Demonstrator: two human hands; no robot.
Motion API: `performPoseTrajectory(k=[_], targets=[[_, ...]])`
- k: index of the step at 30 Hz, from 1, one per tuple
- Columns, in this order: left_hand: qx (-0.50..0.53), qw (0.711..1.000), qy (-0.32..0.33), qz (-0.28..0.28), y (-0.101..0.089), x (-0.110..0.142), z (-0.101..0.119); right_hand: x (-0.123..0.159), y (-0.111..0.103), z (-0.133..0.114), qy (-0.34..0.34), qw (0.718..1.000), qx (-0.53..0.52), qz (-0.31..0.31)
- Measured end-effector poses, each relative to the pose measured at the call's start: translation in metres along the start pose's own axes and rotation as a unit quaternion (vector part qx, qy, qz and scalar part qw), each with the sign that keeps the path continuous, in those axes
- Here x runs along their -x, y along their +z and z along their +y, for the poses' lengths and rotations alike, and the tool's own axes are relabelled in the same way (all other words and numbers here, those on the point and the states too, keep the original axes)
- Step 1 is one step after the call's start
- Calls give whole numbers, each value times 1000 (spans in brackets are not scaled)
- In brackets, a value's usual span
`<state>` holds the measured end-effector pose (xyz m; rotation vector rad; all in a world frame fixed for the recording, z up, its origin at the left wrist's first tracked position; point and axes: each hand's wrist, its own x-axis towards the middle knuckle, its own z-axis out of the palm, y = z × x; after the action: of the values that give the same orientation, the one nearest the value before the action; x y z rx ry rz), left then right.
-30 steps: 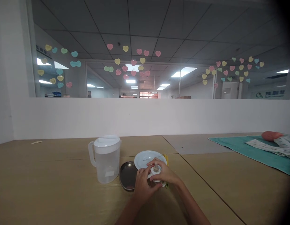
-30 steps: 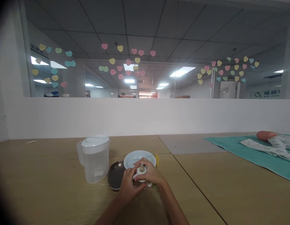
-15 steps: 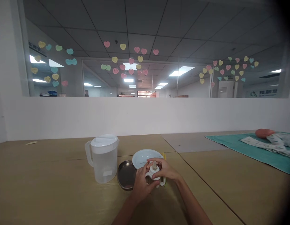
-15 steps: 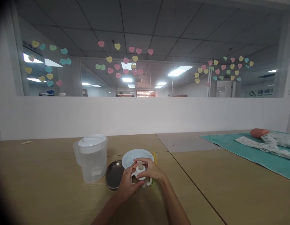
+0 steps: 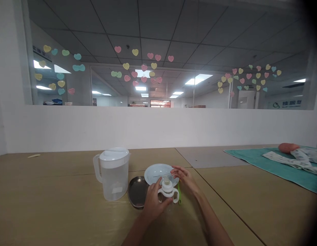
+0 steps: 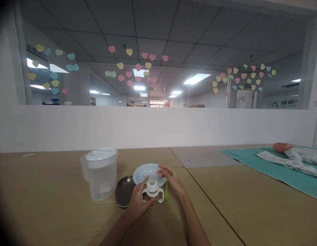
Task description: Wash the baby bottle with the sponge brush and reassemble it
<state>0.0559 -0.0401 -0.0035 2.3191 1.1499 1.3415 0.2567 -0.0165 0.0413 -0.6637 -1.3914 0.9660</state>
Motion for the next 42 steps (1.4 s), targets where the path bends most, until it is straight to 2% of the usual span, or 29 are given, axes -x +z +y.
performPoseTrajectory(k=[2,4,7,11,22,26,31,35,42], targets=[[0,1000,2,1,0,0,0,5,11,-6,1,994,40,-99],[3,1000,3,3,0,1,1,9,21,-9,15,984,97,-148],[7,1000,7,1,0,1,1,11,27,-9,46,978,124,-161],[7,1000,5,-9,-1,1,2,10,23,-6,50,986,63,-149],[-4,1000,-5,-5,-1,2,3,11,23,-7,49,997,-21,-60],[-5,1000,-7,-15,-3,2,5,9,19,-5,26,997,-66,13],[-4,1000,-1,-13,-3,2,5,2,9,0,-20,979,-167,118],[-4,1000,-3,-13,-3,2,5,-5,2,8,-55,962,-201,179],[-10,1000,-3,-20,-2,2,5,-12,-1,28,-18,940,-233,248]])
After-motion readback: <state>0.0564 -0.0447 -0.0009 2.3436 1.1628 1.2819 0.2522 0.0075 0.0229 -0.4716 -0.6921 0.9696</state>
